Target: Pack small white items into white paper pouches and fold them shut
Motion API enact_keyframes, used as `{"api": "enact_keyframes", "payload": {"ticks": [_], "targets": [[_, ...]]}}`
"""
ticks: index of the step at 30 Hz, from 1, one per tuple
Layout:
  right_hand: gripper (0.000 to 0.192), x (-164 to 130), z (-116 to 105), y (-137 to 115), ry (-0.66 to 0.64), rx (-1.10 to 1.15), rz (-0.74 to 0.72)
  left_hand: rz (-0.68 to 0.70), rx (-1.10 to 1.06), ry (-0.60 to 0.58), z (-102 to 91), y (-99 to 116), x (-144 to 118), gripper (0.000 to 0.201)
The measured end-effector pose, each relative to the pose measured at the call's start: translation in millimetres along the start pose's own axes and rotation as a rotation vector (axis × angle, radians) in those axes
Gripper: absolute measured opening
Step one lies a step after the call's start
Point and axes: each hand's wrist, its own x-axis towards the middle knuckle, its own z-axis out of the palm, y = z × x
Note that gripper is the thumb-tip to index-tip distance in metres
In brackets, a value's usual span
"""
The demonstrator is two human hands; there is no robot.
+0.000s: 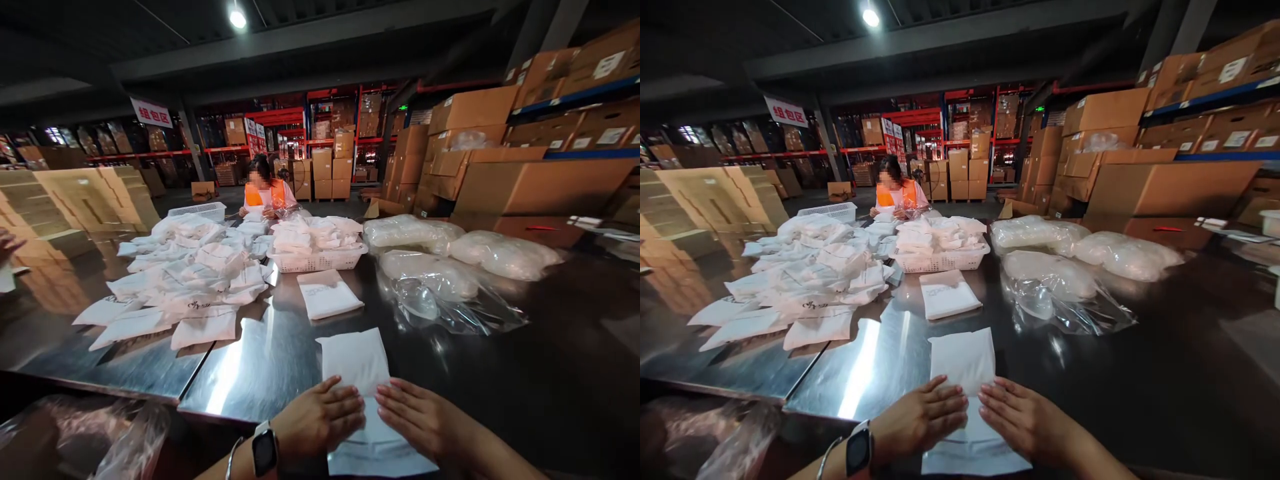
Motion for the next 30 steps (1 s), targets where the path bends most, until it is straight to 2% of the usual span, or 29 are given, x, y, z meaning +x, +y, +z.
{"api": "enact_keyframes", "payload": {"ticks": [4,7,10,13,15,17,19,22,24,26,28,30], "targets": [[0.051,-9.5,2.8,-8.0,-0.039,0.148,0.058,-0.057,-0.157,-0.069,-12.7,10.1,-2.8,0.034],[0.047,-12.3,6.1,-16.5,-0.014,0.159,0.103,-0.083,-0.248,-0.045,-21.2,14.4,-0.5,0.032],[0.038,-5.8,4.9,-21.5,0.074,0.147,0.102,-0.070,-0.227,-0.048,-26.2,14.2,1.8,0.028],[0.026,7.3,-0.3,-18.7,0.098,0.288,0.157,-0.059,-0.171,-0.130,-34.6,8.0,4.8,0.024],[0.027,12.9,-1.4,-13.4,0.101,0.444,0.205,-0.076,-0.226,-0.194,-43.1,1.6,8.3,0.034],[0.036,12.0,1.7,-8.0,0.116,0.579,0.247,-0.113,-0.336,-0.246,-52.1,-4.2,12.5,0.051],[0.043,5.2,8.4,-4.5,0.126,0.664,0.315,-0.159,-0.451,-0.255,-59.1,-7.4,15.6,0.055],[0.047,-5.3,18.3,-5.8,0.177,0.732,0.578,-0.263,-0.645,-0.168,-61.5,-4.8,15.9,0.044],[0.051,-4.8,21.0,-10.3,0.284,0.763,0.832,-0.481,-0.783,-0.041,-56.3,0.7,14.0,0.045],[0.056,3.2,20.3,-15.6,0.431,0.812,1.019,-0.750,-0.910,0.118,-46.6,6.6,12.7,0.051],[0.056,15.2,18.1,-19.7,0.549,0.877,1.103,-0.934,-0.996,0.271,-35.0,11.3,13.2,0.054],[0.058,26.3,17.3,-21.9,0.588,0.889,1.137,-1.030,-1.008,0.392,-24.5,14.2,15.2,0.056]]}}
